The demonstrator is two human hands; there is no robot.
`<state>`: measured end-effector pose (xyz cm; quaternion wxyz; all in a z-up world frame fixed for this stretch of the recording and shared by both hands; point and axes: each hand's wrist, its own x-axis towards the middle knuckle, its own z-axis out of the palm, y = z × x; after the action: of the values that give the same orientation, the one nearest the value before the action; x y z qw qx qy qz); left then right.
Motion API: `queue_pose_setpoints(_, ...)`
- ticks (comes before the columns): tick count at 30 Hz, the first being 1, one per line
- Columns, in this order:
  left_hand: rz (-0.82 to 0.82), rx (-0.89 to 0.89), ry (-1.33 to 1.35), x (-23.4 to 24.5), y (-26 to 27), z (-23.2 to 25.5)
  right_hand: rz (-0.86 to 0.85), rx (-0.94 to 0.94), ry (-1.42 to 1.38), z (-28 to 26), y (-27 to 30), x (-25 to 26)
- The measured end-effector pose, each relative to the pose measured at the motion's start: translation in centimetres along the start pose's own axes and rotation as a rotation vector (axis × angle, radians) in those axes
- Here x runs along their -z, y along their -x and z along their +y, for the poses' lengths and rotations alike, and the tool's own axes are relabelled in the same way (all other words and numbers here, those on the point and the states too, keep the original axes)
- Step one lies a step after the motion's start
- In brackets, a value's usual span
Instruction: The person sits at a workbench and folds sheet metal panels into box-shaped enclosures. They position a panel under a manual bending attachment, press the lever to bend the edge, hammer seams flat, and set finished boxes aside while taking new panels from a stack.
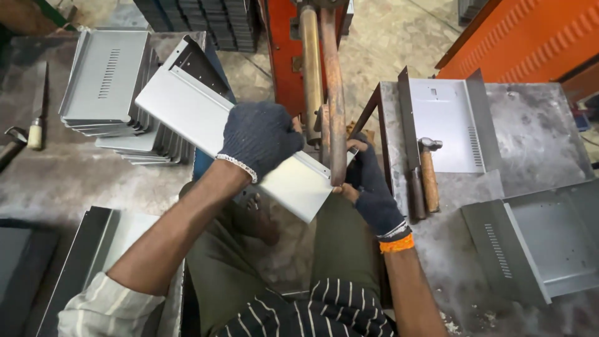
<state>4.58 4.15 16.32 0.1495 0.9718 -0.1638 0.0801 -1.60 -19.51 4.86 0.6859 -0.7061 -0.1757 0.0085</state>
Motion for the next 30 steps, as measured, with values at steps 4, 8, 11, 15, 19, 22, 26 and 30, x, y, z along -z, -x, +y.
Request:
queue_pose_setpoints(4,0.051,-0.038,-0.007,-0.9,0.0,-0.4,-0.042,0.001,-0.114,-0.3,-0.1,0.0)
queue_pose_setpoints(8,0.077,-0.041,-0.001,-1.1,-0.1,-0.4,-0.028,0.030,-0.068,0.6,0.0,0.2)
queue_pose_setpoints(11,0.064,-0.039,0.004,-0.9,-0.2,-0.3,-0.001,0.021,-0.048,0.6,-0.3,0.1)
queue_pose_setpoints(15,-0.007,-0.013,0.023,-0.8,0.0,-0.1,0.006,0.014,-0.018,0.9,-0.1,0.2)
queue_pose_setpoints(19,0.018,-0.024,0.022,-0.7,0.3,0.1,0.012,0.100,0.033,-1.2,-0.6,-0.4)
queue_pose_setpoints(22,0.045,-0.027,0.034,-1.2,0.5,-0.1,0.031,0.059,0.026,0.5,0.4,-0.1)
queue_pose_setpoints(26,0.008,0.003,0.006,-0.8,0.0,-0.1,0.018,-0.070,-0.012,-0.3,-0.2,-0.3)
queue_pose_setpoints(30,0.045,-0.039,0.010,-1.3,-0.6,-0.3,0.034,-0.053,-0.218,-0.2,-0.5,0.0)
